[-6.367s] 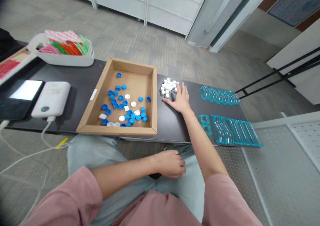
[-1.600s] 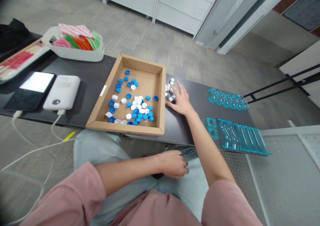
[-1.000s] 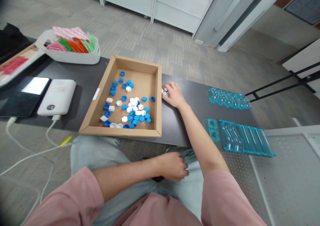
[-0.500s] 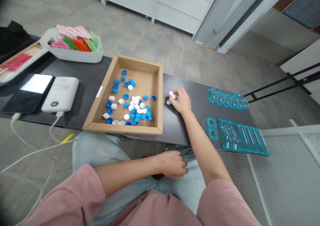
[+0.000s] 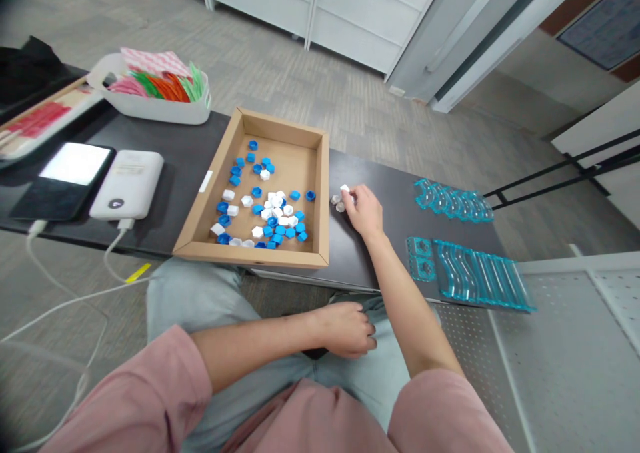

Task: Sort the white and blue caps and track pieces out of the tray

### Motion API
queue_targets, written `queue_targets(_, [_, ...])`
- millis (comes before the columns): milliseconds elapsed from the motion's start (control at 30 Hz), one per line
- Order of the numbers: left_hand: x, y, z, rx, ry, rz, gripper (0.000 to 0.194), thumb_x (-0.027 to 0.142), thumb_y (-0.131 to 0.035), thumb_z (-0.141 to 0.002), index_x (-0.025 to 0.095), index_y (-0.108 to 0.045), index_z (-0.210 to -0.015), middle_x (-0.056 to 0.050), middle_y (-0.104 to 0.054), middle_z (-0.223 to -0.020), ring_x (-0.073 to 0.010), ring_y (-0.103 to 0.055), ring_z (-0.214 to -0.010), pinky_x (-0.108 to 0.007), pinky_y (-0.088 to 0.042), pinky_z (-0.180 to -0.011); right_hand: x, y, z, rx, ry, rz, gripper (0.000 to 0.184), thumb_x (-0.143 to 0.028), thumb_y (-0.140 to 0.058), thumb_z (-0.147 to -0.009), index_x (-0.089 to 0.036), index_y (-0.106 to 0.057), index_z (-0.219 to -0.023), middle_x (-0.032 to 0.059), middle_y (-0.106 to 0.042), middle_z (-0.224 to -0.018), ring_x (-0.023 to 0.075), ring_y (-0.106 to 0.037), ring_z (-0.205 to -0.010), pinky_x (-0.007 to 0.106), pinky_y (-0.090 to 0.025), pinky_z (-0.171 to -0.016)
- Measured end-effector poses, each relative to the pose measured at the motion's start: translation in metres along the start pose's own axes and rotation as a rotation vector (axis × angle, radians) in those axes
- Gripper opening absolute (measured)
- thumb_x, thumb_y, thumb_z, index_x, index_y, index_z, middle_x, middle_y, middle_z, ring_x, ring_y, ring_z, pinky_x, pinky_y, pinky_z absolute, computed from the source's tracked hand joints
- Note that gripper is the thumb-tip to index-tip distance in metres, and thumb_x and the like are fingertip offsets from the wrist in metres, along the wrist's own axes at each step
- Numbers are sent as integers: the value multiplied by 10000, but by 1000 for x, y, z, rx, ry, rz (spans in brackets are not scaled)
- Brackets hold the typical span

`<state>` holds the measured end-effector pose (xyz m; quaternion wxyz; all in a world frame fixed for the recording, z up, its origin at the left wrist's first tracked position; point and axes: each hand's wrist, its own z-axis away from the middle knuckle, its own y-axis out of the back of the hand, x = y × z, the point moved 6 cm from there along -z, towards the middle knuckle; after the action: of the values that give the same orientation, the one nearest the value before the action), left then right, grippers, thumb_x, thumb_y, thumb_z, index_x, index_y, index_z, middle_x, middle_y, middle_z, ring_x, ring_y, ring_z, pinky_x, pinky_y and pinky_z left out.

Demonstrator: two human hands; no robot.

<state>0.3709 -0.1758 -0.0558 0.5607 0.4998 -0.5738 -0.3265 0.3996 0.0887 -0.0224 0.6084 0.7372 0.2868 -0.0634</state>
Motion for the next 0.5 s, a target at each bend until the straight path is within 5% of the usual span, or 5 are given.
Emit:
queue_targets(333, [-2, -2, -3, -11, 0, -17, 179, 277, -783, -1179, 249, -828, -1008, -35, -914, -1016, -209, -911, -957, -360, -517, -699, 13, 26, -11, 290, -123, -309, 630, -936, -546, -1089, -342, -628, -895, 58, -686, -850, 346, -718, -898, 531, -646, -888])
queue_targets(500, [-2, -5, -3, -3, -5, -12, 142, 308, -827, -1160, 256, -827, -1027, -28, -922, -1058, -215, -913, -990, -366, -517, -703, -59, 33, -22, 240, 102, -374, 549, -821, -610, -1164, -312, -654, -961, 47, -687, -915, 286, -678, -904, 442, -578, -853])
